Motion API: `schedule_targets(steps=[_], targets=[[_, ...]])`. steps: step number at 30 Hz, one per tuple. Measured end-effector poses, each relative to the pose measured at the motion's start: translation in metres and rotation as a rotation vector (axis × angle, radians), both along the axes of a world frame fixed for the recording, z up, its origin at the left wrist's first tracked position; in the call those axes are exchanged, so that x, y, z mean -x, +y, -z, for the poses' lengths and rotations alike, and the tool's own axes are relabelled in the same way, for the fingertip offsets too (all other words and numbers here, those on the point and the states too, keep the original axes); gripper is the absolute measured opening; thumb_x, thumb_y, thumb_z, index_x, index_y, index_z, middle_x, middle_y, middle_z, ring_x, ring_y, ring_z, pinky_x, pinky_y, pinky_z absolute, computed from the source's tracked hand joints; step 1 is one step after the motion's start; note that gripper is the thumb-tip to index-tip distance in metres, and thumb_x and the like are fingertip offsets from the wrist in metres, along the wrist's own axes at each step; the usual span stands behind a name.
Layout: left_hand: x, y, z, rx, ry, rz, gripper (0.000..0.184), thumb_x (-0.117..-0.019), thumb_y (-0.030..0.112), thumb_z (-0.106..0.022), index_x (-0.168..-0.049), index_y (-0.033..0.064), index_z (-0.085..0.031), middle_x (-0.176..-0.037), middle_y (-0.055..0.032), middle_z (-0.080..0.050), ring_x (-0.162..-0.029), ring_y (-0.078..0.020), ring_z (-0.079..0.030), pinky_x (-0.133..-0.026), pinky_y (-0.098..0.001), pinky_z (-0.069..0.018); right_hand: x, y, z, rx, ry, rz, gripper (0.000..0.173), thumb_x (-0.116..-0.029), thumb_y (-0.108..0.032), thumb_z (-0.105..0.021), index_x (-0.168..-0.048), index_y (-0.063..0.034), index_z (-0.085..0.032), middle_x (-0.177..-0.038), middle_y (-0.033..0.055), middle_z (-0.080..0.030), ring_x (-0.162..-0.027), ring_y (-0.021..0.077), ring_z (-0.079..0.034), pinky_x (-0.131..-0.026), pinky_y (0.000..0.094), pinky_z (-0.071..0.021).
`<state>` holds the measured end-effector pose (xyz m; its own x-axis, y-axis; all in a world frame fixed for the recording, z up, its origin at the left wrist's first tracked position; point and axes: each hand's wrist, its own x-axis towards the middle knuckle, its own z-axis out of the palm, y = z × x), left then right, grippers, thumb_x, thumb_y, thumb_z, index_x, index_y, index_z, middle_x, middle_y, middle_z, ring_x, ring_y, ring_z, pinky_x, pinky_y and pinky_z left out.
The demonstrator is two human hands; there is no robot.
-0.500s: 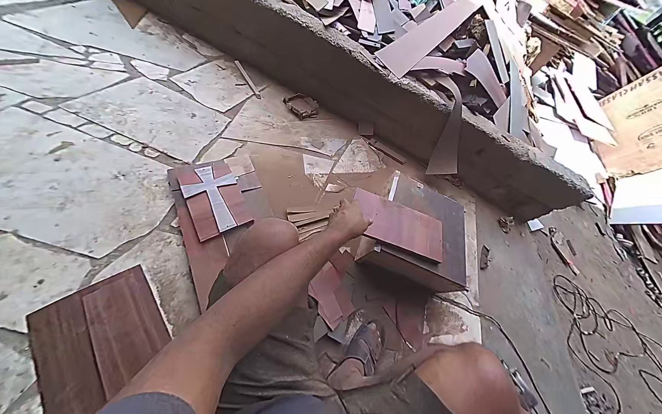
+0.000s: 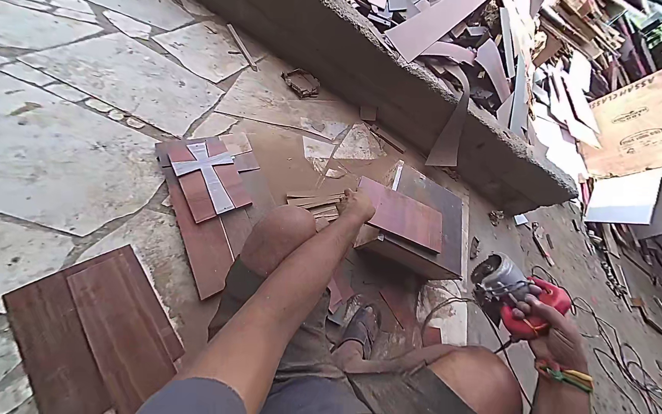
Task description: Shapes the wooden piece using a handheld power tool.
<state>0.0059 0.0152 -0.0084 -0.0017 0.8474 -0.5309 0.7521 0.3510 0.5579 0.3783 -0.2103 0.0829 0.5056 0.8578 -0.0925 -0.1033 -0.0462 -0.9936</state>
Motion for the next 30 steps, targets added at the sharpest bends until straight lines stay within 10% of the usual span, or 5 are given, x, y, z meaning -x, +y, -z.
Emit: schedule_targets(steps=[3, 7, 12, 30], targets=[[0.003, 0.002, 0.006, 0.036, 0.001, -0.033, 0.07, -0.0925, 0.029, -0.068, -0.152, 0.0009, -0.042, -0.154, -0.0311, -0.041, -0.133, -0.0462, -0.054, -0.101, -0.0651, -0.0483, 0.042, 0.056, -0.024, 0.167, -0.024, -0.11, 0.037, -0.1112, -0.033, -0.036, -0.107, -0.0067, -0.062, -0.067, 0.0008, -0.061, -0.048, 0.0087, -0.058, -0.042, 0.0253, -0.0523], [0.002, 0.006, 0.02, 0.1, -0.049, -0.106, 0.066, -0.0924, 0.029, -0.067, -0.149, 0.002, -0.046, -0.152, -0.0271, -0.046, -0.132, -0.0419, -0.056, -0.1, -0.0618, -0.0505, 0.099, 0.101, -0.009, 0.332, 0.258, -0.308, 0.095, -0.0928, -0.082, -0.001, -0.1, -0.0086, -0.061, -0.06, 0.0004, -0.055, -0.044, 0.0103, -0.054, -0.039, 0.0267, -0.0497], [0.001, 0.018, 0.032, 0.191, -0.158, -0.104, 0.049, -0.0982, 0.031, -0.065, -0.132, -0.0034, -0.059, -0.137, -0.0247, -0.061, -0.13, -0.038, -0.059, -0.104, -0.0588, -0.0499, 0.16, 0.126, 0.035, 0.436, 0.24, -0.314, 0.091, -0.0984, -0.076, -0.003, -0.105, -0.0048, -0.059, -0.058, 0.0031, -0.052, -0.042, 0.0139, -0.052, -0.037, 0.0305, -0.0478], [0.006, 0.024, 0.052, 0.192, -0.126, -0.08, 0.076, -0.0892, 0.025, -0.076, -0.151, -0.0003, -0.039, -0.141, -0.0249, -0.058, -0.128, -0.0402, -0.06, -0.101, -0.0592, -0.0524, 0.193, 0.133, 0.055, 0.43, 0.087, -0.298, 0.075, -0.1075, -0.063, -0.012, -0.111, -0.0033, -0.058, -0.058, 0.0042, -0.055, -0.042, 0.015, -0.054, -0.038, 0.032, -0.0505]])
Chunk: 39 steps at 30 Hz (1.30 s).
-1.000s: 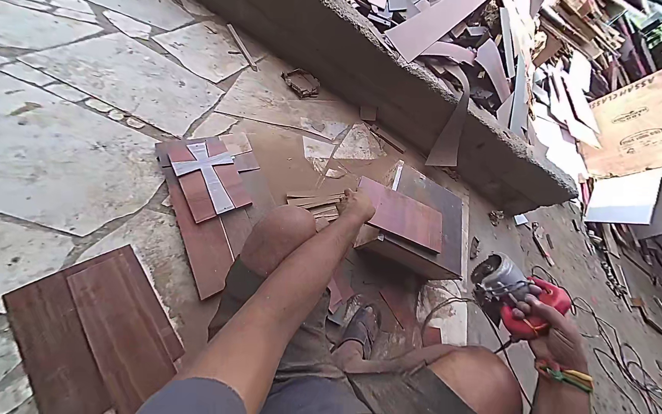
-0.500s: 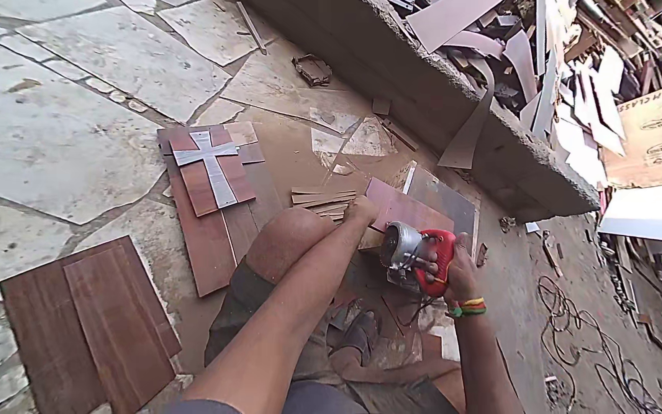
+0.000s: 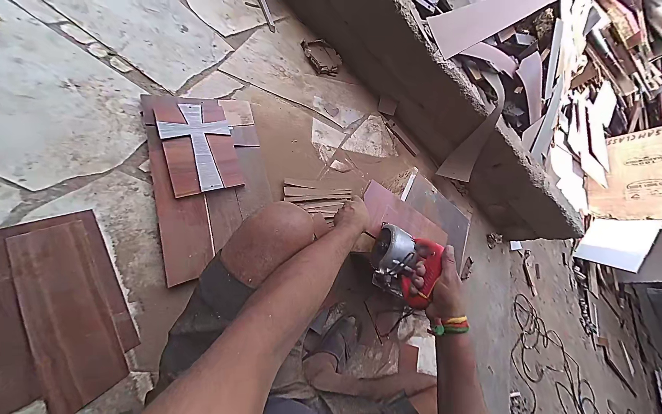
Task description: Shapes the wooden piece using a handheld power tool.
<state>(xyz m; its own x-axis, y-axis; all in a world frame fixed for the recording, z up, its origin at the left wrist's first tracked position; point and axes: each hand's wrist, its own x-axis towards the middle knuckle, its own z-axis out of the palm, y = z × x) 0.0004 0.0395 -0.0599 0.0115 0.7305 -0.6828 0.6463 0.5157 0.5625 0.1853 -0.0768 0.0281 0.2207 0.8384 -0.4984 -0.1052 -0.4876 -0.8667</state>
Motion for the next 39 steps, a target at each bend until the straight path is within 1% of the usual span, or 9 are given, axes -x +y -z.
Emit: schedule_targets(steps=[5, 8, 10, 12, 16, 23, 28, 33, 39], targets=[[0.006, 0.002, -0.005, 0.067, -0.066, 0.02, 0.056, -0.0949, 0.027, -0.072, -0.136, -0.0059, -0.054, -0.139, -0.0262, -0.058, -0.131, -0.0368, -0.058, -0.106, -0.0548, -0.0497, 0.0, -0.016, 0.012, -0.048, 0.068, -0.01, 0.076, -0.1069, -0.063, -0.009, -0.105, -0.0042, -0.058, -0.058, 0.0027, -0.054, -0.043, 0.0144, -0.055, -0.039, 0.0315, -0.0516], [0.002, 0.001, -0.008, 0.089, -0.08, -0.009, 0.054, -0.0968, 0.023, -0.068, -0.137, -0.0084, -0.051, -0.139, -0.0272, -0.058, -0.129, -0.0358, -0.06, -0.104, -0.0522, -0.051, 0.001, -0.023, 0.017, -0.057, 0.03, -0.012, 0.075, -0.1072, -0.062, -0.009, -0.106, -0.0048, -0.058, -0.057, 0.0018, -0.055, -0.042, 0.0141, -0.055, -0.039, 0.0317, -0.0521], [-0.002, 0.001, -0.006, 0.097, -0.087, -0.04, 0.06, -0.0959, 0.021, -0.066, -0.143, -0.0089, -0.043, -0.139, -0.0267, -0.057, -0.129, -0.0347, -0.06, -0.104, -0.0505, -0.0516, 0.002, -0.026, 0.023, -0.075, 0.001, 0.005, 0.076, -0.1074, -0.061, -0.009, -0.105, -0.0039, -0.058, -0.057, 0.0026, -0.056, -0.042, 0.0151, -0.056, -0.039, 0.0331, -0.0532], [-0.004, 0.0, -0.004, 0.088, -0.09, -0.061, 0.064, -0.0948, 0.02, -0.067, -0.146, -0.0084, -0.04, -0.14, -0.0262, -0.057, -0.129, -0.0348, -0.06, -0.104, -0.0507, -0.0517, 0.007, -0.03, 0.029, -0.096, -0.034, 0.024, 0.075, -0.1077, -0.06, -0.008, -0.103, -0.0038, -0.057, -0.055, 0.0025, -0.055, -0.041, 0.0144, -0.056, -0.038, 0.0324, -0.0526], [-0.003, -0.002, -0.002, 0.054, -0.091, -0.065, 0.067, -0.0925, 0.02, -0.071, -0.146, -0.0065, -0.041, -0.141, -0.0261, -0.057, -0.129, -0.0369, -0.06, -0.104, -0.0537, -0.0521, 0.013, -0.037, 0.041, -0.143, -0.073, 0.07, 0.072, -0.1084, -0.058, -0.009, -0.098, -0.0065, -0.059, -0.053, 0.0013, -0.055, -0.04, 0.0134, -0.056, -0.037, 0.0318, -0.0515], [-0.004, -0.004, -0.005, 0.055, -0.115, -0.095, 0.059, -0.0929, 0.016, -0.068, -0.144, -0.0041, -0.045, -0.14, -0.0246, -0.058, -0.127, -0.0364, -0.062, -0.101, -0.0549, -0.0531, 0.016, -0.039, 0.04, -0.125, -0.085, 0.112, 0.071, -0.1087, -0.059, -0.012, -0.097, -0.007, -0.058, -0.052, 0.0002, -0.054, -0.038, 0.0127, -0.054, -0.035, 0.0317, -0.0503], [0.001, -0.001, -0.006, 0.053, -0.119, -0.062, 0.053, -0.0936, 0.018, -0.069, -0.138, -0.0056, -0.051, -0.139, -0.0258, -0.058, -0.129, -0.0373, -0.06, -0.103, -0.0558, -0.0515, 0.021, -0.033, 0.031, -0.102, -0.117, 0.101, 0.069, -0.1097, -0.057, -0.014, -0.097, -0.0052, -0.058, -0.054, 0.0012, -0.055, -0.039, 0.0133, -0.055, -0.037, 0.0318, -0.0521], [-0.005, -0.002, 0.001, 0.072, -0.133, -0.122, 0.045, -0.0922, 0.015, -0.071, -0.13, -0.0047, -0.057, -0.13, -0.0264, -0.063, -0.121, -0.0394, -0.064, -0.097, -0.0592, -0.0533, 0.017, -0.035, 0.028, -0.056, -0.106, 0.091, 0.07, -0.1086, -0.06, -0.013, -0.093, -0.0073, -0.057, -0.053, 0.0004, -0.053, -0.039, 0.0128, -0.054, -0.036, 0.0313, -0.0508], [-0.006, -0.004, -0.007, 0.06, -0.116, -0.128, 0.044, -0.0968, 0.015, -0.061, -0.137, -0.0027, -0.053, -0.133, -0.0246, -0.062, -0.124, -0.0386, -0.063, -0.097, -0.0575, -0.0532, 0.016, -0.038, 0.03, -0.092, -0.083, 0.073, 0.068, -0.109, -0.059, -0.015, -0.093, -0.008, -0.057, -0.054, 0.0, -0.054, -0.039, 0.012, -0.054, -0.037, 0.0298, -0.051]])
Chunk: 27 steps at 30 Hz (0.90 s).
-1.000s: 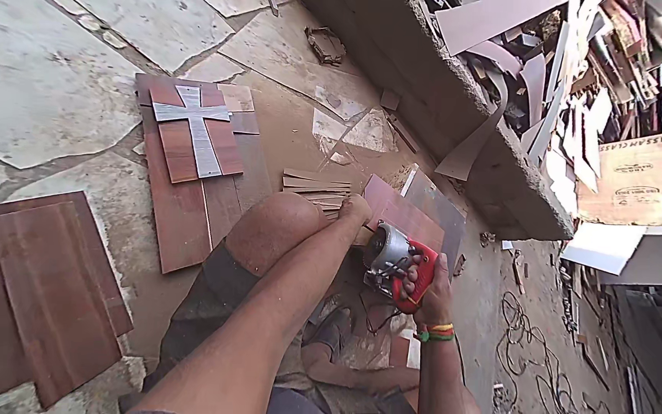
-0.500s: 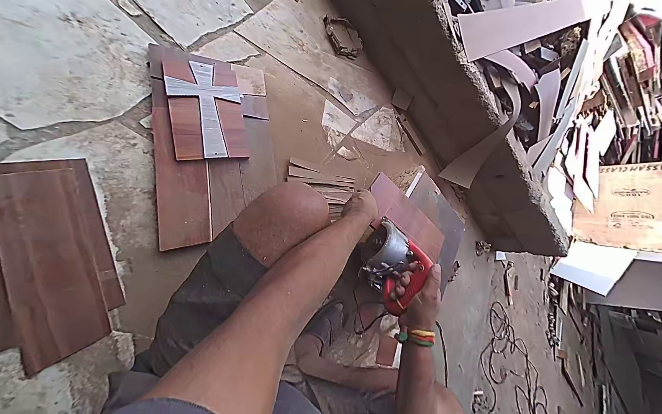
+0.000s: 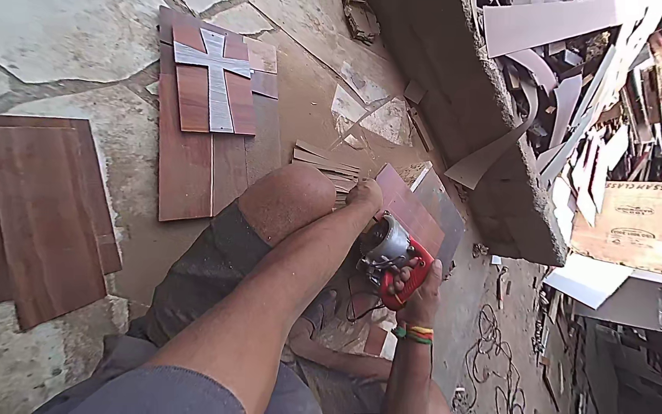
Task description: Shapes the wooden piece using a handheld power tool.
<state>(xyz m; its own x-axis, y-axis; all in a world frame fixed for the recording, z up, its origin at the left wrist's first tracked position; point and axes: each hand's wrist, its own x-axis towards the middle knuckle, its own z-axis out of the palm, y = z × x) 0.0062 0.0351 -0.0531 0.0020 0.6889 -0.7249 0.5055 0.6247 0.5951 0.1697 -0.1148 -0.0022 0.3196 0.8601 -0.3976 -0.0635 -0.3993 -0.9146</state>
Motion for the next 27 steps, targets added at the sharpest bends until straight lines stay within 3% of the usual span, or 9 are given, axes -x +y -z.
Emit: schedule_targets(steps=[27], targets=[[-0.001, -0.004, -0.004, -0.026, -0.014, -0.026, 0.042, -0.0974, 0.012, -0.06, -0.136, -0.0029, -0.055, -0.139, -0.025, -0.059, -0.129, -0.039, -0.06, -0.1, -0.0586, -0.052, 0.008, -0.007, 0.012, -0.037, -0.036, 0.046, 0.066, -0.1105, -0.056, -0.017, -0.092, -0.007, -0.056, -0.052, 0.0006, -0.054, -0.039, 0.0121, -0.055, -0.036, 0.0293, -0.0502]])
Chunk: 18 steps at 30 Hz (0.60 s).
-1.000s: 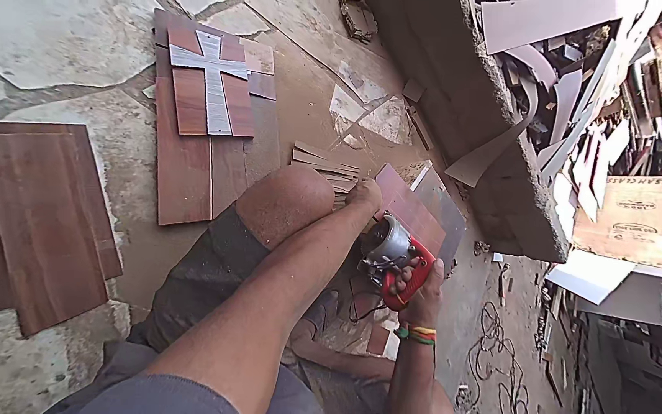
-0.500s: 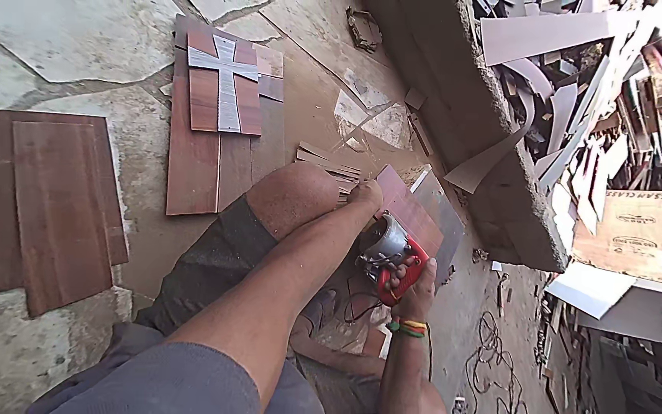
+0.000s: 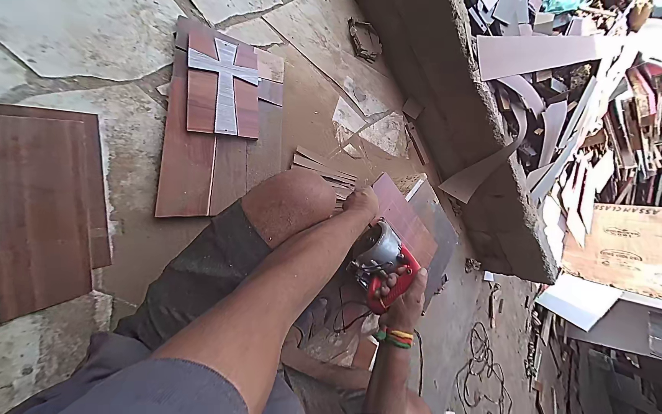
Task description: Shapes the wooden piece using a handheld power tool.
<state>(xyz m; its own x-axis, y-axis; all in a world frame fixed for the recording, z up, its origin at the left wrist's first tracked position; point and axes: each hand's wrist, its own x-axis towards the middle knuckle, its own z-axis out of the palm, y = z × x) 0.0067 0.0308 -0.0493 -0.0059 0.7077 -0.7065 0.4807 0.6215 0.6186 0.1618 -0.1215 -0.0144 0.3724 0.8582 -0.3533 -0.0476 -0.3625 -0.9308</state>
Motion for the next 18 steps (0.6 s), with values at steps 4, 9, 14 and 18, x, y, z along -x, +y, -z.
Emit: schedule_targets(steps=[4, 9, 14, 18], targets=[[0.0014, -0.0012, 0.0015, -0.001, -0.018, -0.011, 0.042, -0.0982, 0.013, -0.06, -0.137, -0.0026, -0.055, -0.141, -0.0255, -0.057, -0.13, -0.0395, -0.059, -0.101, -0.0592, -0.0516, 0.0018, 0.0012, -0.0008, 0.012, -0.005, 0.009, 0.066, -0.11, -0.057, -0.016, -0.09, -0.0085, -0.056, -0.051, 0.0, -0.053, -0.038, 0.0123, -0.054, -0.036, 0.0315, -0.0506], [0.0021, -0.0015, -0.0012, 0.004, -0.014, 0.002, 0.037, -0.1005, 0.013, -0.056, -0.134, -0.0024, -0.058, -0.139, -0.025, -0.059, -0.129, -0.0391, -0.06, -0.1, -0.0596, -0.0517, -0.0014, 0.0042, 0.0015, 0.018, -0.008, -0.003, 0.067, -0.1087, -0.06, -0.015, -0.089, -0.0103, -0.056, -0.052, -0.0013, -0.053, -0.039, 0.0124, -0.054, -0.037, 0.0314, -0.0504], [0.0012, -0.0009, 0.0012, 0.008, -0.019, -0.01, 0.036, -0.0991, 0.013, -0.059, -0.132, -0.0013, -0.059, -0.136, -0.0253, -0.06, -0.126, -0.0403, -0.061, -0.097, -0.0608, -0.0527, 0.002, 0.0056, 0.0007, 0.031, -0.02, 0.011, 0.068, -0.1086, -0.06, -0.014, -0.088, -0.0102, -0.055, -0.052, -0.0011, -0.053, -0.039, 0.0116, -0.053, -0.036, 0.0306, -0.0499], [0.0019, 0.0001, 0.001, 0.01, -0.022, -0.004, 0.038, -0.0979, 0.013, -0.061, -0.133, -0.0019, -0.058, -0.137, -0.0257, -0.059, -0.126, -0.0412, -0.061, -0.096, -0.0616, -0.0528, 0.0006, 0.0076, 0.002, 0.026, -0.016, -0.002, 0.068, -0.1085, -0.061, -0.014, -0.089, -0.0099, -0.055, -0.052, -0.001, -0.052, -0.038, 0.0127, -0.054, -0.036, 0.0316, -0.0501]])
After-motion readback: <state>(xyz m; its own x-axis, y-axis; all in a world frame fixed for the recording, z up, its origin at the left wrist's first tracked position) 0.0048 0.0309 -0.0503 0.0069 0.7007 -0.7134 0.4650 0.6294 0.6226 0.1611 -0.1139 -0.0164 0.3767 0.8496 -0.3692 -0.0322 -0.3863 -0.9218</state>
